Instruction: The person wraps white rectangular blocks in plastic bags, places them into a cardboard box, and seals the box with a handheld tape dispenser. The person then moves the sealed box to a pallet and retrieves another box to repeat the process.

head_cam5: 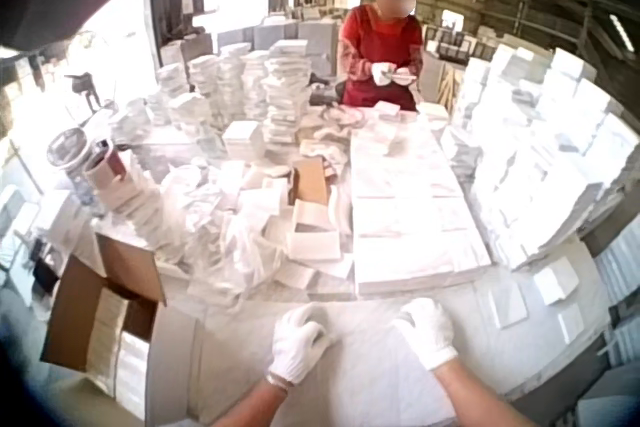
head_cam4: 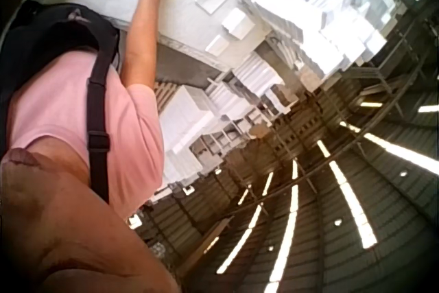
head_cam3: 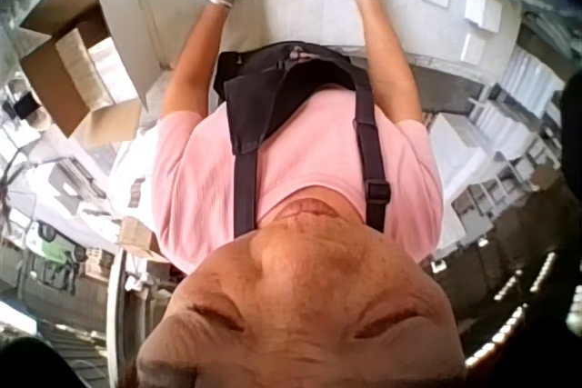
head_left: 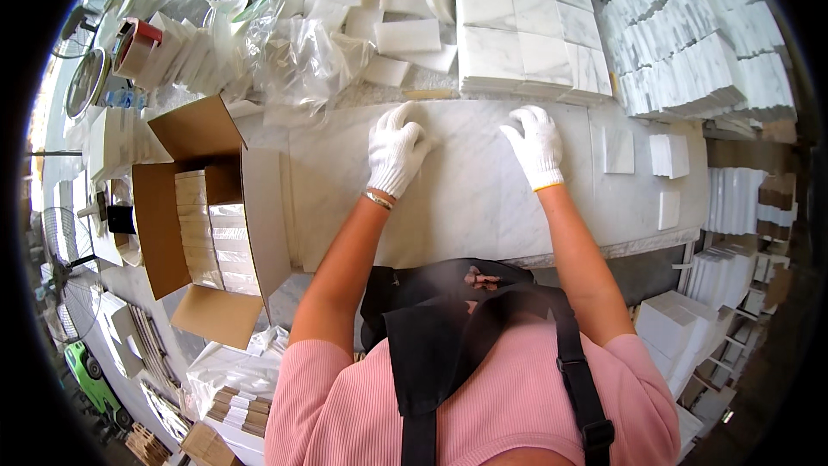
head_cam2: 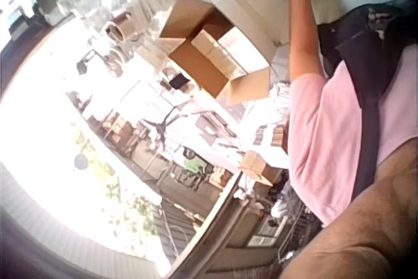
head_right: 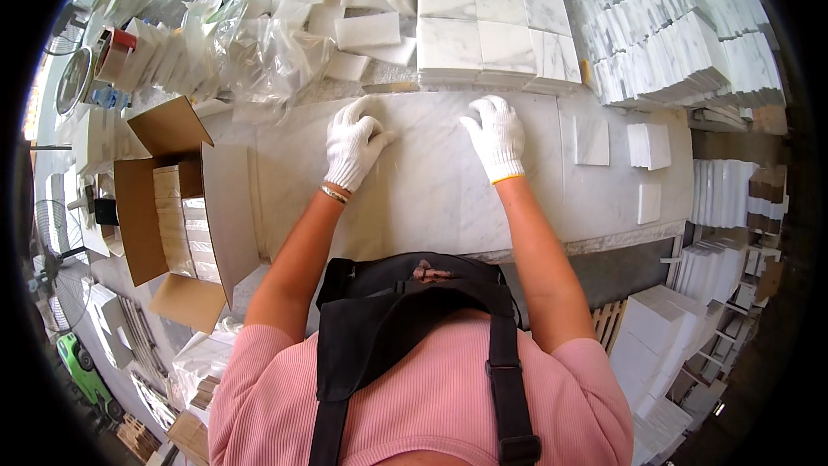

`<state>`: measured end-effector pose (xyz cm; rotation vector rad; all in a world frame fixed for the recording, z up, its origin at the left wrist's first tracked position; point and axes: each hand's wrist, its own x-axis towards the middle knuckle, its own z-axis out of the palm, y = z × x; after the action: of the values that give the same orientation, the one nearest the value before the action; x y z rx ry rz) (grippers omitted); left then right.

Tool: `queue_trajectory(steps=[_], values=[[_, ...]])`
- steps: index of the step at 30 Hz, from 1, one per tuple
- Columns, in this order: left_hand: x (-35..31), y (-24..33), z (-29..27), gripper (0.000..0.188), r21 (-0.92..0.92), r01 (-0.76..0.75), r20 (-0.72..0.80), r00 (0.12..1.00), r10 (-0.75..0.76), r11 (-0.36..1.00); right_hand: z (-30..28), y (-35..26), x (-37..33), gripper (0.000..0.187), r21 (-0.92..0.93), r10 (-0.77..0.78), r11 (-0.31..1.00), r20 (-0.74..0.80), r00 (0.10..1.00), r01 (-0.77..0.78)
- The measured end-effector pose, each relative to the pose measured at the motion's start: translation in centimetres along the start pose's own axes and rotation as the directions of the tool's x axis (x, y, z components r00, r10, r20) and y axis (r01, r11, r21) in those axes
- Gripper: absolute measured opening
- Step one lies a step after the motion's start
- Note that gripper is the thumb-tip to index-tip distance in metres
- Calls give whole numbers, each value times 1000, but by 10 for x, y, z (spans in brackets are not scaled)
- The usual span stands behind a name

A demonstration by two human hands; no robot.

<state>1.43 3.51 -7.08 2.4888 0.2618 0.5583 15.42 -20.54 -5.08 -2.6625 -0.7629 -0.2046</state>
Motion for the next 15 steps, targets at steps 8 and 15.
queue_trajectory(steps=[8,15], values=[[0,4,-1,28,-95,8,-45,999,-13,995,-25,-14,-5,37,39,-322,947,190,928,320],[2,10,-7,28,-63,57,-33,998,-59,996,-86,-30,102,26,302,-316,904,-2,949,302]])
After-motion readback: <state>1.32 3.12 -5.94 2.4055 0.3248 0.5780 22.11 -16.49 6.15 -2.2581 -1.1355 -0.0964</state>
